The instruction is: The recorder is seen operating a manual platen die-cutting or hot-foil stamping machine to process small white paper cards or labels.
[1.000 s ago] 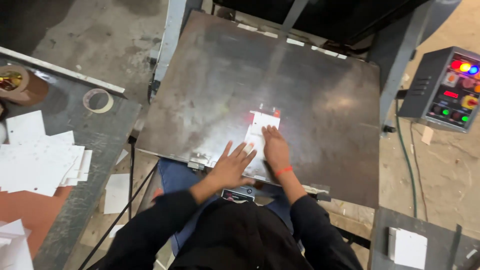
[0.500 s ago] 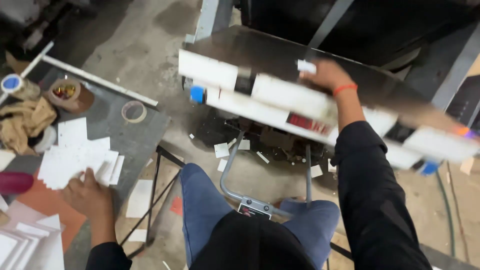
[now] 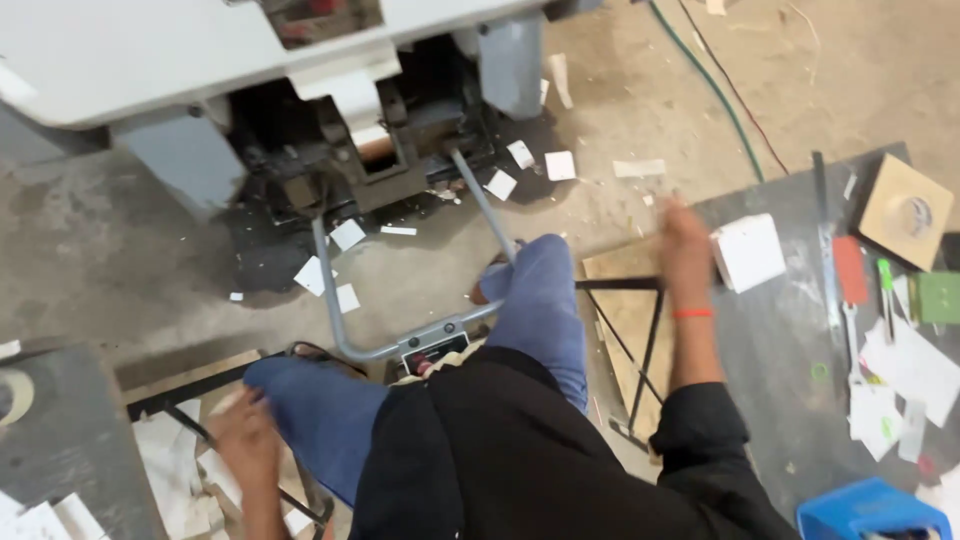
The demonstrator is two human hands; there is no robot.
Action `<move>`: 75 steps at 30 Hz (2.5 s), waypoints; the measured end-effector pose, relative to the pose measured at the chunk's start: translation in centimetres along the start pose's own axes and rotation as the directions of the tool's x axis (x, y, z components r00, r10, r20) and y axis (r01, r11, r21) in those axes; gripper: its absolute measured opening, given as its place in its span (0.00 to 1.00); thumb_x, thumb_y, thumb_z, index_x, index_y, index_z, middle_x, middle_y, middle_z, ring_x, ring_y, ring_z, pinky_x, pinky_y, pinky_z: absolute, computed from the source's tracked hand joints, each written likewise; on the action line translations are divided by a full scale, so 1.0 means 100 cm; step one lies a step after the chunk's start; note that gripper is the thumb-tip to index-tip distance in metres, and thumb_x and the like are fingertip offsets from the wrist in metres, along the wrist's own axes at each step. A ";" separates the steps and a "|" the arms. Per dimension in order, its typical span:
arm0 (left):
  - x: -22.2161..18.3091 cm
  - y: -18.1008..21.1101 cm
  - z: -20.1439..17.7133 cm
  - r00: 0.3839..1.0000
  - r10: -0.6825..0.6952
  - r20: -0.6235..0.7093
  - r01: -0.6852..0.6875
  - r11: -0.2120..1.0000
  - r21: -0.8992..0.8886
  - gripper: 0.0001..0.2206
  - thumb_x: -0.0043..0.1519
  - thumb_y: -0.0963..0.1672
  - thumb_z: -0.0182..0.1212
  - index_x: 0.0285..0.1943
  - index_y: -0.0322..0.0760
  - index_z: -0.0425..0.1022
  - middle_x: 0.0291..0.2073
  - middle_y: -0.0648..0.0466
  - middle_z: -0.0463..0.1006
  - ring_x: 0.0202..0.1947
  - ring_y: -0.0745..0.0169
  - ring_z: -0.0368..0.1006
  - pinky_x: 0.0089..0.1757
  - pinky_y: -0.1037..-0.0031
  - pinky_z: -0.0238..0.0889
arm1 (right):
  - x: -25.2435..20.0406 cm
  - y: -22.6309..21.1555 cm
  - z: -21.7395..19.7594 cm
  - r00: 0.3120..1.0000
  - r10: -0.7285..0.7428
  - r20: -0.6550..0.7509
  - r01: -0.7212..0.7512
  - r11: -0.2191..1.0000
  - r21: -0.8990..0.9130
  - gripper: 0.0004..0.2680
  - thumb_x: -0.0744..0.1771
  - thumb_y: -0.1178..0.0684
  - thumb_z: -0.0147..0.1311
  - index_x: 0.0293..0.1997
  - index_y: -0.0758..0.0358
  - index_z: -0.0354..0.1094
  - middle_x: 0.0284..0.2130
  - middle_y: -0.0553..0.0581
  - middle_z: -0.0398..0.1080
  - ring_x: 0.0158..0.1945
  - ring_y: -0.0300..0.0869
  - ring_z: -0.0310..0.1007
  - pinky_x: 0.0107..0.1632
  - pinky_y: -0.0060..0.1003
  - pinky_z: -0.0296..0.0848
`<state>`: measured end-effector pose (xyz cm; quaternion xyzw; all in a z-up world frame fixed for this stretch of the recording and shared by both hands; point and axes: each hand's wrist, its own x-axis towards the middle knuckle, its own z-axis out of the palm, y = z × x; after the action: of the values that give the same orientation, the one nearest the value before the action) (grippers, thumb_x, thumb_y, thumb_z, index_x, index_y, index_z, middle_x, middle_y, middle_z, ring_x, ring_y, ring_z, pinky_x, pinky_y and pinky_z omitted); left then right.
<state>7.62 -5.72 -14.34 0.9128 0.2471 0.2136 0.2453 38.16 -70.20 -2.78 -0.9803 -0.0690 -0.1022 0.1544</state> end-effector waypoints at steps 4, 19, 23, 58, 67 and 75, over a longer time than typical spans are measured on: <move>0.039 0.061 0.084 0.809 0.080 0.583 -0.072 0.997 -0.038 0.15 0.63 0.49 0.63 0.54 0.40 0.81 0.48 0.43 0.82 0.50 0.42 0.77 0.52 0.61 0.67 | -0.041 0.089 -0.052 0.923 0.339 -0.184 -0.366 0.921 -0.138 0.26 0.66 0.44 0.63 0.66 0.74 0.60 0.57 0.84 0.63 0.62 0.73 0.61 0.63 0.58 0.62; 0.025 0.035 0.178 0.656 0.017 0.755 0.288 0.918 -0.271 0.16 0.63 0.47 0.63 0.55 0.35 0.79 0.43 0.45 0.85 0.43 0.53 0.80 0.46 0.68 0.71 | -0.080 0.134 -0.045 0.913 0.406 0.050 -0.378 0.884 -0.274 0.18 0.62 0.40 0.72 0.44 0.67 0.77 0.46 0.67 0.77 0.53 0.57 0.74 0.58 0.46 0.71; 0.030 0.057 0.166 0.783 0.165 0.600 0.090 0.924 -0.372 0.13 0.64 0.46 0.61 0.52 0.34 0.80 0.47 0.44 0.83 0.47 0.49 0.79 0.49 0.66 0.69 | -0.065 0.156 -0.080 0.880 0.427 0.207 -0.414 0.904 -0.106 0.20 0.60 0.37 0.70 0.48 0.63 0.80 0.42 0.70 0.77 0.48 0.59 0.79 0.51 0.49 0.74; -0.001 -0.029 -0.154 0.882 0.082 -0.464 0.299 0.663 0.687 0.08 0.67 0.41 0.61 0.53 0.41 0.82 0.43 0.48 0.73 0.48 0.47 0.68 0.56 0.51 0.58 | 0.266 -0.397 0.089 0.701 -0.489 0.519 0.484 0.861 0.156 0.32 0.64 0.28 0.56 0.68 0.62 0.60 0.68 0.69 0.58 0.70 0.62 0.56 0.65 0.63 0.50; -0.024 -0.064 -0.151 0.881 -0.161 -0.445 0.428 0.672 0.605 0.16 0.64 0.44 0.62 0.60 0.37 0.77 0.56 0.42 0.73 0.58 0.37 0.66 0.53 0.46 0.55 | 0.183 -0.347 -0.029 0.840 -0.493 -0.226 0.538 0.701 0.468 0.09 0.72 0.49 0.55 0.51 0.61 0.76 0.47 0.62 0.77 0.50 0.54 0.76 0.54 0.44 0.73; -0.020 0.034 0.029 0.999 -0.040 0.025 0.040 0.999 0.012 0.14 0.63 0.43 0.58 0.56 0.33 0.79 0.51 0.39 0.79 0.51 0.34 0.74 0.52 0.55 0.65 | 0.005 0.034 0.022 0.986 0.110 -0.124 -0.144 0.938 -0.315 0.23 0.65 0.43 0.67 0.55 0.79 0.69 0.53 0.77 0.71 0.63 0.64 0.67 0.73 0.53 0.63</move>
<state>8.72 -10.36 -15.25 0.9117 0.2636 0.1955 0.2474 39.59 -72.66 -5.75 -0.9880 0.0204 -0.1533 0.0015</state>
